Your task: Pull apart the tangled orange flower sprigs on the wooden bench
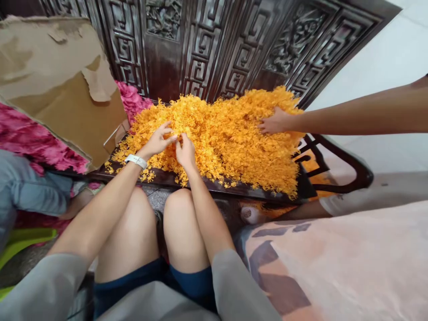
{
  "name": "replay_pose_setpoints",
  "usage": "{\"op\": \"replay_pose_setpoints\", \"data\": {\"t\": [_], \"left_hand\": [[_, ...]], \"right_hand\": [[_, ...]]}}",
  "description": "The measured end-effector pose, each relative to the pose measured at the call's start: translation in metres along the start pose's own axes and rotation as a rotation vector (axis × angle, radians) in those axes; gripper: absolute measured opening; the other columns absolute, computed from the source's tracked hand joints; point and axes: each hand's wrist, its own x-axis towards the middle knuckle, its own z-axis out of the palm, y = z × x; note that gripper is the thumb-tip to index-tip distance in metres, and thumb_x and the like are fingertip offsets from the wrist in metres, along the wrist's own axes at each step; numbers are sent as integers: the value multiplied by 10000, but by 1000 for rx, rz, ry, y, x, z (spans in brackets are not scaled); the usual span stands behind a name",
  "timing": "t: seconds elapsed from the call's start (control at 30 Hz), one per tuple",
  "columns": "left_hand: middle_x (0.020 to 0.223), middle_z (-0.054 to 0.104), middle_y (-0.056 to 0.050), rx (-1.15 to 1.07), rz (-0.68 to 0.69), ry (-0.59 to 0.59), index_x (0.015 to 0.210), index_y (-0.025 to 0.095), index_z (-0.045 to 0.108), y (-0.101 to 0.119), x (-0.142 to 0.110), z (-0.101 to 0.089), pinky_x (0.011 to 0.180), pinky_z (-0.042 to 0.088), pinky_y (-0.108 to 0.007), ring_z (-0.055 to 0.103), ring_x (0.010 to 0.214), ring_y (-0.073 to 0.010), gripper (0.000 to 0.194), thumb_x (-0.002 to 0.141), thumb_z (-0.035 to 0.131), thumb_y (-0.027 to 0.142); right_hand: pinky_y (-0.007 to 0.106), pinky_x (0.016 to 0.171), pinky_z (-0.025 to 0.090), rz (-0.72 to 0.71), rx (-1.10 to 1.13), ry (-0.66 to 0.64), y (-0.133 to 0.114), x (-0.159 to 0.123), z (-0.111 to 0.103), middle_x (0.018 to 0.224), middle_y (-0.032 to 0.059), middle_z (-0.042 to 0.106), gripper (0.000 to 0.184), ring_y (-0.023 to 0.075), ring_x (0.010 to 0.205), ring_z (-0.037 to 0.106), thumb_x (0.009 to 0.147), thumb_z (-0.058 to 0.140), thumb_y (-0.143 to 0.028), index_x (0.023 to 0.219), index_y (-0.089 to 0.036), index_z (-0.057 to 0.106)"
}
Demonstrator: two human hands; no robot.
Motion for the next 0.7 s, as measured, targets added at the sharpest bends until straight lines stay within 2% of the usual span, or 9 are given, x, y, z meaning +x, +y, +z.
{"op": "replay_pose_setpoints", "data": {"t": [0.03, 0.13, 0.23, 0.37, 0.5, 0.57, 0.7], "left_hand": [[1802, 408, -226, 27, -7, -10, 1207, 156, 766, 0, 0, 0, 1364, 360, -545, 421, 1674, -336, 281, 1076, 656, 378], [1819, 379, -211, 143, -41, -42, 1370, 200, 736, 5, -2, 1, 1340, 360, -632, 366, 1699, -381, 379, 1084, 644, 431], [1825, 363, -214, 213, -73, -51, 1438, 207, 718, 13, -2, 2, 1334, 357, -646, 333, 1712, -409, 433, 1086, 633, 444], [1828, 355, -222, 228, -77, -52, 1462, 219, 708, 17, -1, 1, 1326, 341, -667, 282, 1728, -426, 490, 1081, 634, 520], [1858, 295, -201, 267, -127, -11, 1590, 279, 600, 12, 0, -5, 1339, 305, -674, 265, 1728, -435, 706, 1003, 713, 654], [1870, 255, -199, 287, -156, -4, 1640, 297, 542, 7, 0, -8, 1355, 276, -666, 271, 1723, -437, 839, 951, 741, 732], [1891, 179, -200, 310, -155, -37, 1669, 298, 510, -3, -2, -10, 1376, 217, -657, 261, 1725, -455, 940, 903, 763, 781]], "right_hand": [[401, 963, 509, 1, -32, 26, 2, -2, 2, 943, 47, 662, 81, 209, 872, 583, 1051, 599, -310, 1026, -233, 608], [343, 875, 486, 29, -46, 79, 7, -6, 7, 882, 11, 630, 209, 179, 825, 550, 1050, 596, -316, 873, -249, 508], [292, 807, 484, 131, 143, 117, 10, -7, 10, 850, -14, 603, 195, 156, 810, 558, 1020, 612, -298, 862, -246, 509], [255, 705, 497, 326, 443, 205, 5, 0, 5, 904, -19, 597, 81, 126, 731, 567, 967, 589, -249, 935, -243, 514], [219, 712, 506, 340, 538, 325, -1, 9, -5, 947, -22, 598, 121, 104, 751, 572, 896, 568, -165, 943, -249, 495], [203, 720, 504, 330, 602, 347, -2, 11, -10, 935, -32, 591, 153, 97, 762, 565, 873, 581, -136, 933, -249, 495], [224, 785, 546, 410, 833, 368, -6, 15, -24, 924, -49, 647, 252, 92, 774, 619, 848, 597, -61, 956, -255, 480]]}}
